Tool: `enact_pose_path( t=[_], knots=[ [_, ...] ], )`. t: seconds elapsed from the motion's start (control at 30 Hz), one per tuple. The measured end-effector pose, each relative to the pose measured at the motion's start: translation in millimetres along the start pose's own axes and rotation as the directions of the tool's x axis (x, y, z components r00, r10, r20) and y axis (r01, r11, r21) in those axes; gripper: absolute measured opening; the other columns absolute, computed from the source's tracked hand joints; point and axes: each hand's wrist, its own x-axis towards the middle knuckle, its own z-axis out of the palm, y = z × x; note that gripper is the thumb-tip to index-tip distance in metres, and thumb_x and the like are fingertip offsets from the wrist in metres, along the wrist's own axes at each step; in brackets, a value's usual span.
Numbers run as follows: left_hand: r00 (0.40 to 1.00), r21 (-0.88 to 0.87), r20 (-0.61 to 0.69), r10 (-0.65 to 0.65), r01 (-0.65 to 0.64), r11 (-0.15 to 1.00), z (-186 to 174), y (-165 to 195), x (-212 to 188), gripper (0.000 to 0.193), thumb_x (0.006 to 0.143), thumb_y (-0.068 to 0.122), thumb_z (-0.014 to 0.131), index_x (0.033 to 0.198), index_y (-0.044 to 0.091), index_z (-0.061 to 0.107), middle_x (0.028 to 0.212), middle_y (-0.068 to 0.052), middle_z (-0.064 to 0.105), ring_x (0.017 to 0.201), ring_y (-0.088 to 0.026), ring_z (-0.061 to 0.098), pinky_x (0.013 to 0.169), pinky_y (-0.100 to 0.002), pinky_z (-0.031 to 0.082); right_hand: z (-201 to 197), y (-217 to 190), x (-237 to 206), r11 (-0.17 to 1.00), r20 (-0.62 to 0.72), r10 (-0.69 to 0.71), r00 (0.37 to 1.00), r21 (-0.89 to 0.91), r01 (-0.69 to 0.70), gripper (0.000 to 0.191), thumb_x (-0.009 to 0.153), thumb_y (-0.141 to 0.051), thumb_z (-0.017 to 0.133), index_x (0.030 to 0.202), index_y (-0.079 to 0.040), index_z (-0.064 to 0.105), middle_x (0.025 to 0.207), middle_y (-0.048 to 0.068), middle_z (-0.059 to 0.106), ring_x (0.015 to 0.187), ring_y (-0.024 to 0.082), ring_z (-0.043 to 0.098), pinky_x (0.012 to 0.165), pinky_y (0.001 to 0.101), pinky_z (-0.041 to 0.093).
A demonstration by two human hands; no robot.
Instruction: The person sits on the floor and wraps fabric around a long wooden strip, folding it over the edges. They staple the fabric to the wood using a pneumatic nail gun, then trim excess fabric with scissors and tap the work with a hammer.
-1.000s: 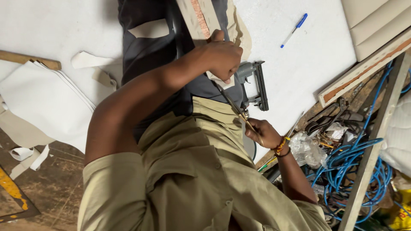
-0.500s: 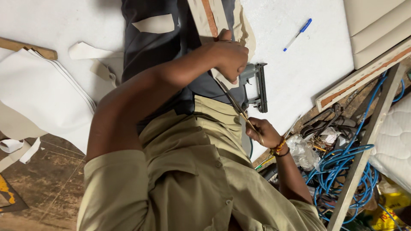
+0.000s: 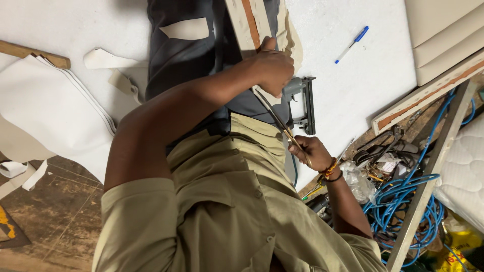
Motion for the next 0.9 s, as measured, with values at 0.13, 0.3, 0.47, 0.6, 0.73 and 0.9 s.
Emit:
enact_pose_path(
  t=[0.13,0.3,0.47,0.6,0.73,0.9],
  knots=[
    [0.997,-0.008,0.012,-0.082,0.082,0.997,4,-2,-3,0.020,0.071,0.033,0.088,0.078,0.016,0.079,0.097,-0.003,0.068,0.104,-0.023,0.064,0.094,-0.055,0.030,0,-8,-1,0.992,-0.065,-0.074,0.995,-0.107,0.066,0.036,0.099,-0.038,0.064,0.081,-0.007,0.066,0.049,-0.001,0.050,0.043,0.008,0.050,0.044,0.0272,0.040],
    [0.990,-0.037,-0.131,0.054,-0.059,0.998,10,-9,-3,0.024,0.069,0.035,0.090,0.065,0.016,0.076,0.092,-0.004,0.066,0.097,-0.026,0.065,0.090,-0.048,0.028,7,-9,-3,1.000,-0.068,-0.023,0.997,-0.023,0.021,0.037,0.099,-0.037,0.064,0.080,-0.006,0.065,0.047,-0.002,0.051,0.042,0.007,0.052,0.042,0.0268,0.041],
    [0.992,-0.031,-0.123,0.018,-0.022,0.999,9,-7,-6,0.025,0.070,0.035,0.088,0.060,0.016,0.074,0.086,-0.002,0.065,0.091,-0.021,0.063,0.088,-0.049,0.022,11,0,-10,0.991,-0.015,0.006,1.000,0.130,-0.004,0.043,0.100,-0.041,0.061,0.077,-0.006,0.061,0.050,-0.003,0.050,0.043,0.005,0.051,0.042,0.0260,0.040],
    [0.983,-0.026,-0.177,0.046,-0.052,0.998,8,-5,-13,0.024,0.073,0.034,0.088,0.063,0.017,0.074,0.086,-0.002,0.064,0.091,-0.021,0.061,0.088,-0.049,0.023,8,6,-13,0.981,0.008,-0.020,1.000,0.193,0.018,0.044,0.101,-0.043,0.059,0.077,-0.007,0.060,0.051,-0.004,0.051,0.044,0.005,0.050,0.042,0.0254,0.040],
    [0.980,-0.055,-0.198,0.006,-0.017,0.998,10,-2,-14,0.022,0.071,0.031,0.088,0.062,0.016,0.075,0.086,-0.001,0.064,0.093,-0.017,0.061,0.089,-0.048,0.022,6,6,-7,0.998,-0.052,-0.055,0.997,-0.027,0.054,0.043,0.100,-0.041,0.062,0.075,-0.007,0.062,0.046,-0.003,0.050,0.041,0.006,0.052,0.042,0.0259,0.040],
    [0.968,-0.156,-0.251,-0.012,-0.028,0.987,9,-4,-15,0.023,0.074,0.033,0.086,0.065,0.016,0.075,0.090,0.003,0.067,0.095,-0.015,0.060,0.091,-0.043,0.022,7,8,-13,0.998,-0.067,-0.010,0.998,-0.058,0.006,0.039,0.099,-0.040,0.061,0.079,-0.008,0.065,0.046,-0.004,0.052,0.040,0.006,0.055,0.041,0.0256,0.043]
  ],
)
